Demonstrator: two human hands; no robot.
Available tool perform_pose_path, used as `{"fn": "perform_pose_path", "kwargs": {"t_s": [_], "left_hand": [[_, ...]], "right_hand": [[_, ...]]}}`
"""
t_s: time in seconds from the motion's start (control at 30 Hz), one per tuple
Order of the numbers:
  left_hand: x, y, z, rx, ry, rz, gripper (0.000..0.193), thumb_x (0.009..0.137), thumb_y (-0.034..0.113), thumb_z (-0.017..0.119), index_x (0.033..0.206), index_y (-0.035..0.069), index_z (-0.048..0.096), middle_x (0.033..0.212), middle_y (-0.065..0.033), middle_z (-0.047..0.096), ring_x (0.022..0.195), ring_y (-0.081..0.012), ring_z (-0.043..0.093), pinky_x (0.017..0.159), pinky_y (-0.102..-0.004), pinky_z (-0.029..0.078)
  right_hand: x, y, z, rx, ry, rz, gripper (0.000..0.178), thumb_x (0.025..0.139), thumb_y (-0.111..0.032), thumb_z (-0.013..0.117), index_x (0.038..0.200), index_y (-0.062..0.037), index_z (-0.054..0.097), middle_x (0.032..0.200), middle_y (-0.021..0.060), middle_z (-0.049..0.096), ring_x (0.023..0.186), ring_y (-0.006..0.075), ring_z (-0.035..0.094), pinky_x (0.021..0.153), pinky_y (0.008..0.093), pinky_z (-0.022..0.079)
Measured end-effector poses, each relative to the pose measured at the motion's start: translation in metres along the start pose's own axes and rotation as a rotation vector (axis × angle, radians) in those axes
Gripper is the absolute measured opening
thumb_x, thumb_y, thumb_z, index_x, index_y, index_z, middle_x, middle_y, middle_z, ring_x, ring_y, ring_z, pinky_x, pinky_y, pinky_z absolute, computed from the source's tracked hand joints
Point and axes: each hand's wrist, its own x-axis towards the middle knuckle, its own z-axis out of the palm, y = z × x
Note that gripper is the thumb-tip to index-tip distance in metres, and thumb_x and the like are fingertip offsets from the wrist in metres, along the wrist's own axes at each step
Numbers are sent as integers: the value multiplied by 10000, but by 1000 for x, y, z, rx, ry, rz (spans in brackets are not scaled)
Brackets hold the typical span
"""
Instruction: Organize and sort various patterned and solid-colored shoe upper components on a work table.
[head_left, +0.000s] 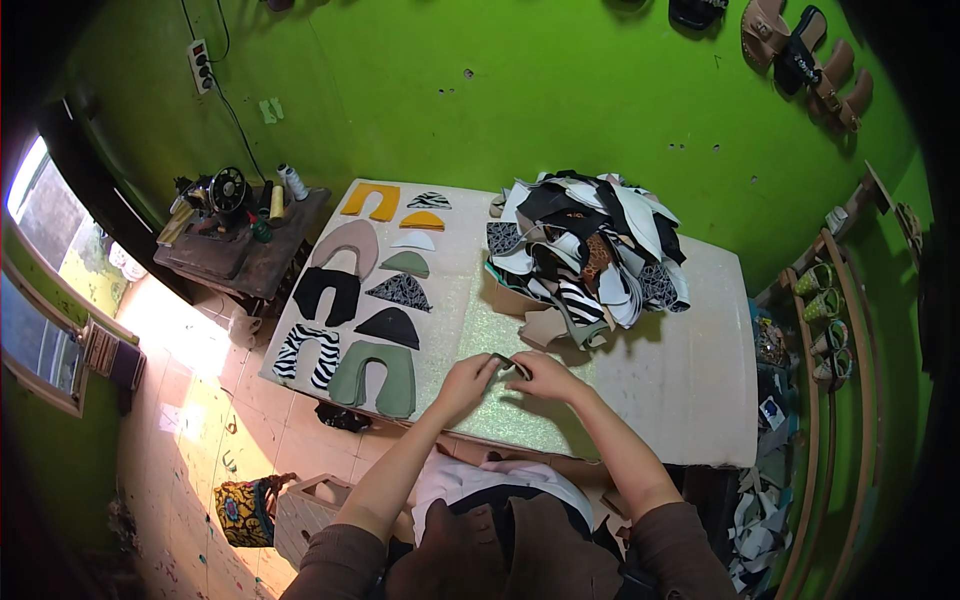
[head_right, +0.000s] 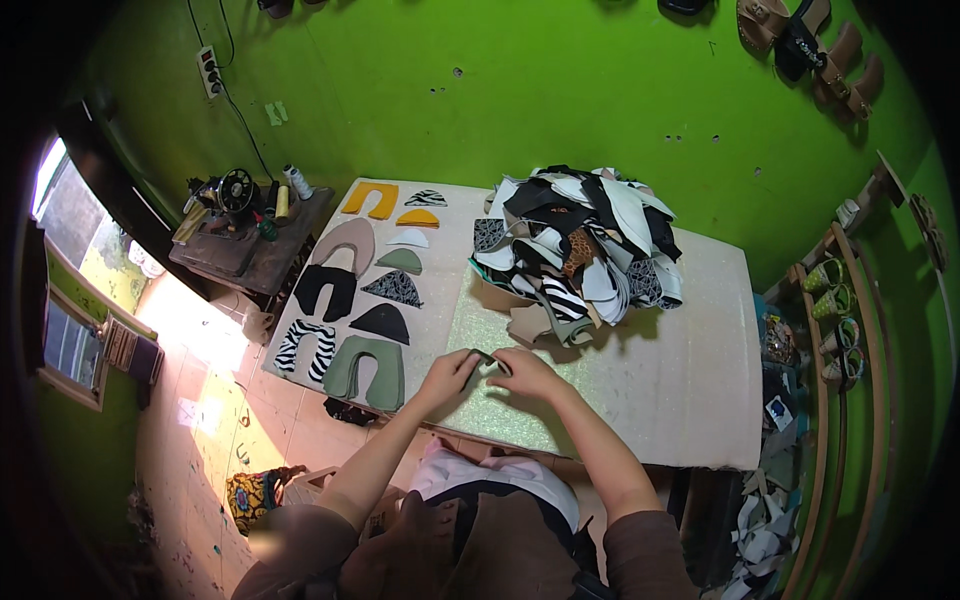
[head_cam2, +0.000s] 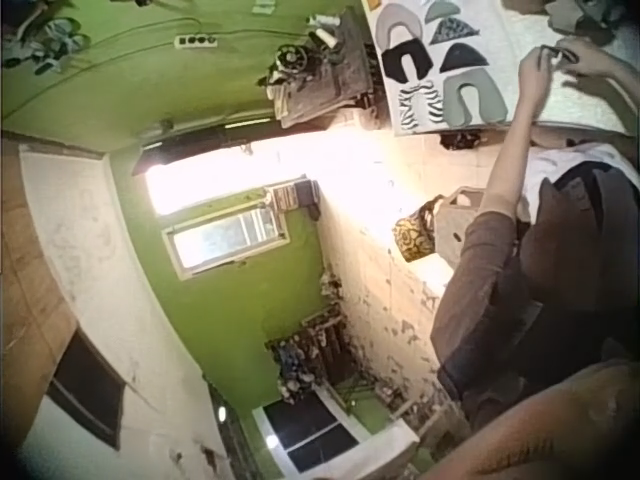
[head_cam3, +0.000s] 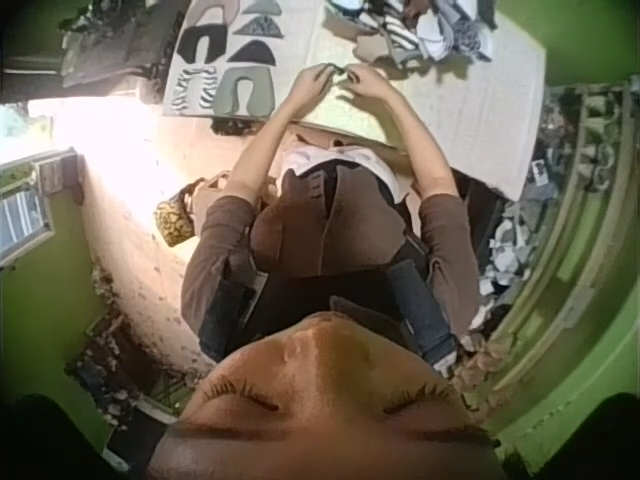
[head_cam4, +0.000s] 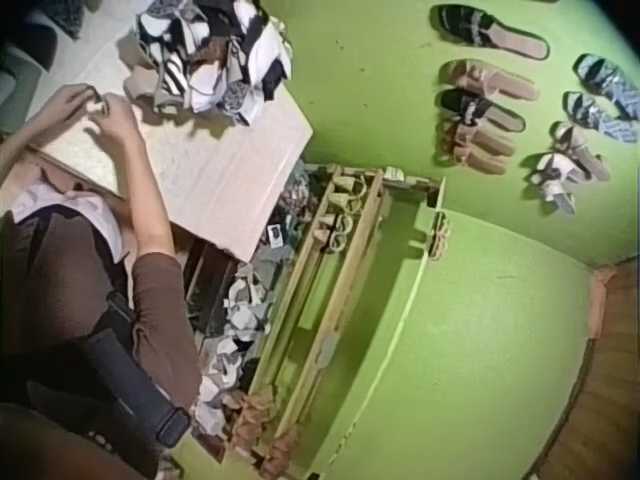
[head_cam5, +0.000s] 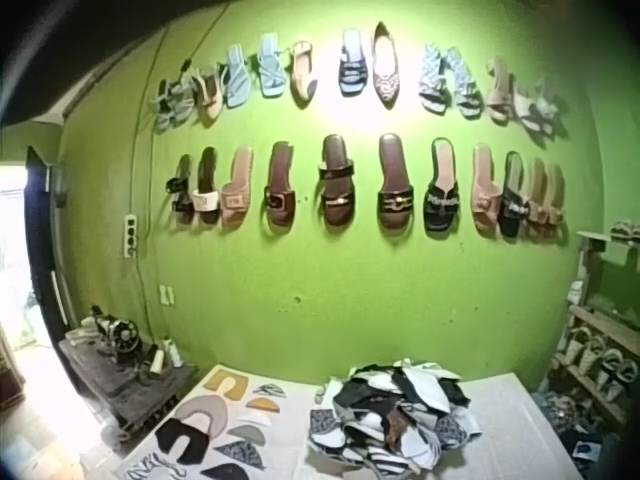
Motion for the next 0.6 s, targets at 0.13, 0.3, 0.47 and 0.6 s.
{"fn": "perform_pose_path", "kwargs": {"t_s": [0.13, 0.3, 0.47, 0.6], "left_hand": [[3, -12, -19, -298, 13, -152, 300, 952, 259, 472, 900, -16, 580, 676, -57, 580, 634, -106, 553, 583, -260, 435], [0, -32, -54, -603, 93, -300, 301, 957, 296, 461, 914, 17, 563, 730, -36, 589, 619, -99, 556, 573, -233, 457], [-16, -48, -98, -713, 6, -400, 247, 952, 287, 474, 930, 55, 557, 736, -21, 583, 590, -84, 537, 534, -215, 450], [-29, -56, -130, -819, 34, -493, 195, 938, 260, 506, 894, 75, 548, 733, 6, 557, 589, -72, 515, 539, -208, 442]], "right_hand": [[11, -9, 3, 270, 44, 162, 218, 843, -158, 567, 1010, -27, 617, 804, 132, 638, 726, 236, 601, 673, 329, 458], [22, 3, 8, 355, -8, 317, 186, 873, -130, 564, 996, 1, 610, 764, 3, 592, 700, 67, 498, 639, 235, 419], [47, -16, 31, 704, 69, 389, 166, 906, -205, 568, 923, -43, 597, 742, -50, 547, 678, 32, 462, 597, 205, 384], [71, -26, 75, 797, 190, 344, 190, 908, -200, 555, 956, -20, 593, 757, -28, 561, 684, 53, 472, 618, 217, 404]]}}
